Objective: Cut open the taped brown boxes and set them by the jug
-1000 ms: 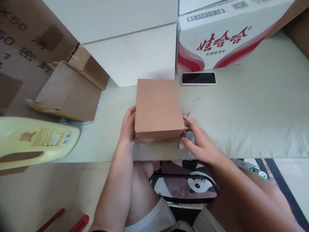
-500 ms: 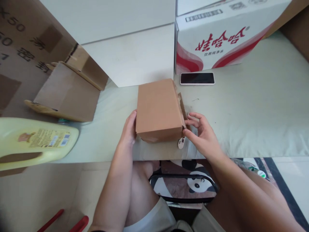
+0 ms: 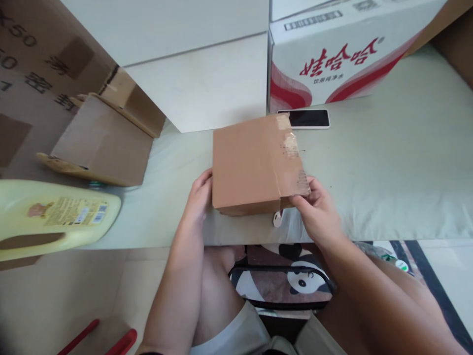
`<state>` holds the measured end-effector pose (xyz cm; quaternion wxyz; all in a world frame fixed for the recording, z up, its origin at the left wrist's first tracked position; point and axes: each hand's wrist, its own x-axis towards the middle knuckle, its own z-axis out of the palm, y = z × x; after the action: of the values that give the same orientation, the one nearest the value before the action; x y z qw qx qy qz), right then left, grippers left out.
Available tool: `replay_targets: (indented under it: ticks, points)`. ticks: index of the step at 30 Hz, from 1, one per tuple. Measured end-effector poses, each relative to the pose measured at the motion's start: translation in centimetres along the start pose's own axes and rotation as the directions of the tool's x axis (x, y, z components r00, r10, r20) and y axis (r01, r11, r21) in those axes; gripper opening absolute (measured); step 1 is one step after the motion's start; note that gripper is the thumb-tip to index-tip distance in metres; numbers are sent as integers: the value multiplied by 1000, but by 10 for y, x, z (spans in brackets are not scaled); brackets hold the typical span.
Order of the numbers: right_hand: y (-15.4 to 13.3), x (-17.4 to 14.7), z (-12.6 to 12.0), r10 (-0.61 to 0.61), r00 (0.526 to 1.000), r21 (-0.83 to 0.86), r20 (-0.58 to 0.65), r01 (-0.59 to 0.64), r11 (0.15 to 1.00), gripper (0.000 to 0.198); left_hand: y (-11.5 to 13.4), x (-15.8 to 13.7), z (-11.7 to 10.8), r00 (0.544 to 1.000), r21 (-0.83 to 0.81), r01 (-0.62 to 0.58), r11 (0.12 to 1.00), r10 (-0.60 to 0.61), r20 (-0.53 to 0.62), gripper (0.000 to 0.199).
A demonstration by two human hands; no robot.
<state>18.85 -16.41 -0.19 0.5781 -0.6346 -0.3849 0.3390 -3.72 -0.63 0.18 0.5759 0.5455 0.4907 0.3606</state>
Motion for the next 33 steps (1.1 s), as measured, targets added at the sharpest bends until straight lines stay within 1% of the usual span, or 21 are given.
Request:
replay_targets:
  ticks: [2,4,6,9,12,17,22,24,29,33]
  points:
    - [0,1,0,-10,999,-60,48,12,998,19,-1,0,-1,1000,7,2,1000,-2,29,27]
    - [0,1,-1,-19,998,-107,58,25,994,24,0,0,-1,999,9,32,999,-32,42,24]
    - [0,0,0,-16,998,-116,55,22,993,33,2,-2,-1,999,11,50,999,-50,21,23]
    - [1,-1,1,9,996,-82,86,-2,997,44,7,-4,0,997,9,69,998,-68,-41,22]
    - [2,-1,1,44,993,-77,111,-35,996,47,11,-5,1,995,-12,81,997,-81,-52,22]
    - [-2,0,1,47,992,-88,114,-38,995,38,10,-6,0,998,-26,57,998,-57,15,24]
    - [-7,1,2,36,992,-144,124,-18,989,29,8,-5,-2,999,-39,50,998,-49,24,36]
    - [-7,1,1,36,991,-157,130,-15,988,24,9,-5,-3,999,-33,45,998,-44,27,37]
    - [-5,1,1,14,994,-174,107,5,985,25,11,-6,-2,998,-33,0,999,2,59,29]
    - [-3,1,0,1,994,-189,105,19,982,27,9,-5,-4,996,-95,42,995,-34,85,36]
